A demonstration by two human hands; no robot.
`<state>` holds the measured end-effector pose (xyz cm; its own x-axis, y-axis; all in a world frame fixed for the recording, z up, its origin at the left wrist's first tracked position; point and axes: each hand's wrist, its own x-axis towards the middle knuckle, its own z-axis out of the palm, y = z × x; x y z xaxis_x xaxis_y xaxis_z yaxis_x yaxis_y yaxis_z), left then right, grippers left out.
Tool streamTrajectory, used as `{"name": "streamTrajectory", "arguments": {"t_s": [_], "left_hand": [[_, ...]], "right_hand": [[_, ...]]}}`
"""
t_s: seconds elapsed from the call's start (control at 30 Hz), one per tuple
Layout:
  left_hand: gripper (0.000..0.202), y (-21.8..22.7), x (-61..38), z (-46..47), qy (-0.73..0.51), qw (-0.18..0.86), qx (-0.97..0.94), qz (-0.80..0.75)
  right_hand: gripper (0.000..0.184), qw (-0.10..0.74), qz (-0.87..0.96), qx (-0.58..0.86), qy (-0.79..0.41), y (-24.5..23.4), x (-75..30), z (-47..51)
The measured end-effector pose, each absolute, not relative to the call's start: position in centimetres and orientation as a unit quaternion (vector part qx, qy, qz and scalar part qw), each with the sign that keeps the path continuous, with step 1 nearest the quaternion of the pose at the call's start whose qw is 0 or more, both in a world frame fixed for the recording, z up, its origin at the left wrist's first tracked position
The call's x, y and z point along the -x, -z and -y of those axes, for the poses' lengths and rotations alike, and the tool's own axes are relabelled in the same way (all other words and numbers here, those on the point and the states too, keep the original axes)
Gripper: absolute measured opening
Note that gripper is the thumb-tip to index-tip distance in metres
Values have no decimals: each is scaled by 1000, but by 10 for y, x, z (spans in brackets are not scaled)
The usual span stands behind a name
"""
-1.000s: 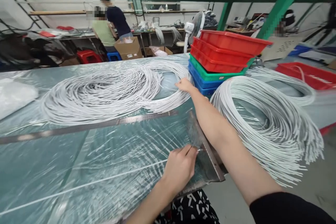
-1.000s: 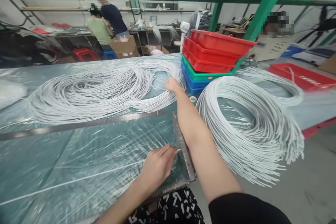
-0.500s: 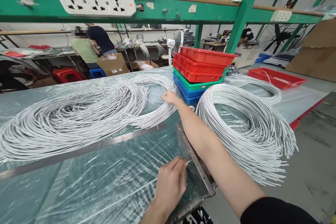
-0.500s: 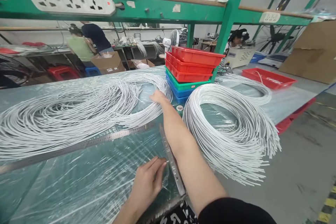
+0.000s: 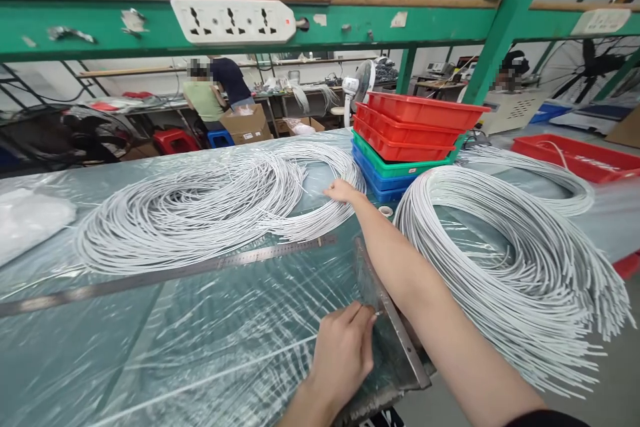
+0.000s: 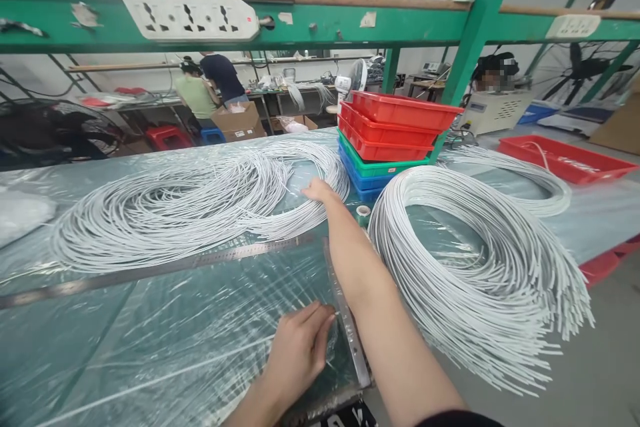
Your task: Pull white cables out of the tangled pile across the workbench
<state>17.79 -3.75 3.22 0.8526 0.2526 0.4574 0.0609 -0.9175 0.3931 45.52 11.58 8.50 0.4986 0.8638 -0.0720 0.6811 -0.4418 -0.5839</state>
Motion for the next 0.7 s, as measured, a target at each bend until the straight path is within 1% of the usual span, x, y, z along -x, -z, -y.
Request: {"name": "streamTrajectory", "arguments": {"t_s": [0.2,0.47,0.6,0.7], "left_hand": [[21,-35,-176,39,-248,155,-953,-81],[22,-40,-176,38,-221,154,-960,-71],[23,-38,-177,38,-225,160,-958,-72],[22,-38,-178,37,-228,156,-959,-67]], "right_hand": [[23,247,476,825,-178,-84,-452,-117],[19,311,433,836,-127,-82,-468,-117],[15,321,428,837,-112,-80,-475,-119],[15,317,427,841,-103,-80,-475,-120]]}}
